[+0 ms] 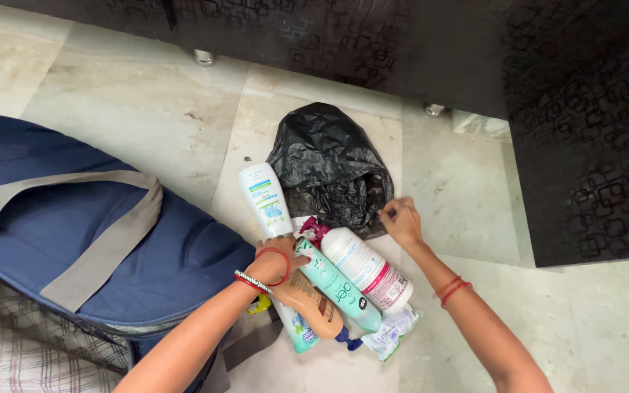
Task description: The person removes a folded white garment with red trim from a blue duffel bag and places it on a shelf in a wardrobe. Then the person gathers several toiletry bottles and tubes from the floor and packs them into a black plastic bag, which is tied and placed on a nearby surface.
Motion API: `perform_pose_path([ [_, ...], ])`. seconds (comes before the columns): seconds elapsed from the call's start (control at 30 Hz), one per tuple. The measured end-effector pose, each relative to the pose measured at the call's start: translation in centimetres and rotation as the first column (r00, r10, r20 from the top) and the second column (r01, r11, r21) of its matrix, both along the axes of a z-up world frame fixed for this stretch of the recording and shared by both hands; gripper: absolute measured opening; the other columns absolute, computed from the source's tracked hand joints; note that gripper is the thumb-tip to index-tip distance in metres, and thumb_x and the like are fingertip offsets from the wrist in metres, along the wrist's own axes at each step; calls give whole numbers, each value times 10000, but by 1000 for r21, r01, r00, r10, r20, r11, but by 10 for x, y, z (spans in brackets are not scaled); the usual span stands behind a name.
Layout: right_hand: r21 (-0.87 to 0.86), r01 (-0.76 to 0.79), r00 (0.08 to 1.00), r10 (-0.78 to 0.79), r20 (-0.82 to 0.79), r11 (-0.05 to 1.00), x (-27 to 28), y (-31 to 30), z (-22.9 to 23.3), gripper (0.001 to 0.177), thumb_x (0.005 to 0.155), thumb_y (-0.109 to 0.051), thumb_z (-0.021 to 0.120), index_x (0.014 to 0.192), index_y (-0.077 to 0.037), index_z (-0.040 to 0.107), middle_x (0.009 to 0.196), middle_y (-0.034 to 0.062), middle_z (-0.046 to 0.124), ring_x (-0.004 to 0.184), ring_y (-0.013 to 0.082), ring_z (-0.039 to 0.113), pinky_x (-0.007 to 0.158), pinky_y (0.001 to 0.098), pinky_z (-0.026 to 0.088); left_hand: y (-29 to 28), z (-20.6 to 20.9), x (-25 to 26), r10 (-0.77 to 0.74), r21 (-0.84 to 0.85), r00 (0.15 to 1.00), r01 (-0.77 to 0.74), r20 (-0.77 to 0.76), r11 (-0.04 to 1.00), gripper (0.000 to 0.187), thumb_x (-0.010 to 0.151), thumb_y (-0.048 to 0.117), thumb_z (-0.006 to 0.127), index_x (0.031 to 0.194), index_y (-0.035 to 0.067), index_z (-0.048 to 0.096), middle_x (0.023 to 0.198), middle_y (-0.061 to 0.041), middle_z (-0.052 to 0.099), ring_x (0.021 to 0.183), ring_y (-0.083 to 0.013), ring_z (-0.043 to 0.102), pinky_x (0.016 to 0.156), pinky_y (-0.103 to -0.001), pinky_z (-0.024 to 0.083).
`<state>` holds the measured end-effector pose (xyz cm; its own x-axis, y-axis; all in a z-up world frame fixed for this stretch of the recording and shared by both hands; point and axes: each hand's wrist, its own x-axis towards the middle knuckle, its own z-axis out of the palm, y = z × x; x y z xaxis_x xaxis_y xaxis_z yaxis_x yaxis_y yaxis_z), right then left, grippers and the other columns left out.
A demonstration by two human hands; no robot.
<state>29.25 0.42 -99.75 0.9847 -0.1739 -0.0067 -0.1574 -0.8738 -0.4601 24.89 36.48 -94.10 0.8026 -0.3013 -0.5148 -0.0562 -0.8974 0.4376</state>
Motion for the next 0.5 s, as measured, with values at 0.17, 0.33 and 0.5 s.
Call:
perform_pose_path([
  [0.17, 9, 63, 990, -61, -128, 998, 34, 0, -23, 310, 850, -377, 802, 1025, -122, 788, 1411, 217, 547, 1010, 349, 696, 868, 406, 571, -5, -4, 3, 104, -137, 969, -74, 225, 988, 663, 775, 522, 759, 1262, 95, 620, 1224, -171, 646, 1198, -388, 582, 1015, -516, 401],
  [0.33, 281, 137, 990, -118, -82, 950, 51, -13, -32, 435, 929, -371, 755, 1206, -39, 716, 1255, 172, 695, 1045, 251, 688, 920, 351, 534, -4, -17, 18, 164, -328, 953, -74, 254, 942, 612, 790, 499, 757, 1274, 134, 674, 1217, -197, 668, 1169, -389, 622, 1028, -465, 461],
  [0.5, 587, 234, 893, -410, 186, 775, 76, -73, 18, 341, 942, -206, 764, 1182, 34, 729, 1055, 92, 762, 917, 142, 685, 827, 284, 541, -5, -27, 21, 136, -370, 985, -87, 109, 925, 678, 774, 478, 778, 1313, 94, 631, 1242, -207, 659, 1137, -382, 649, 985, -444, 505],
])
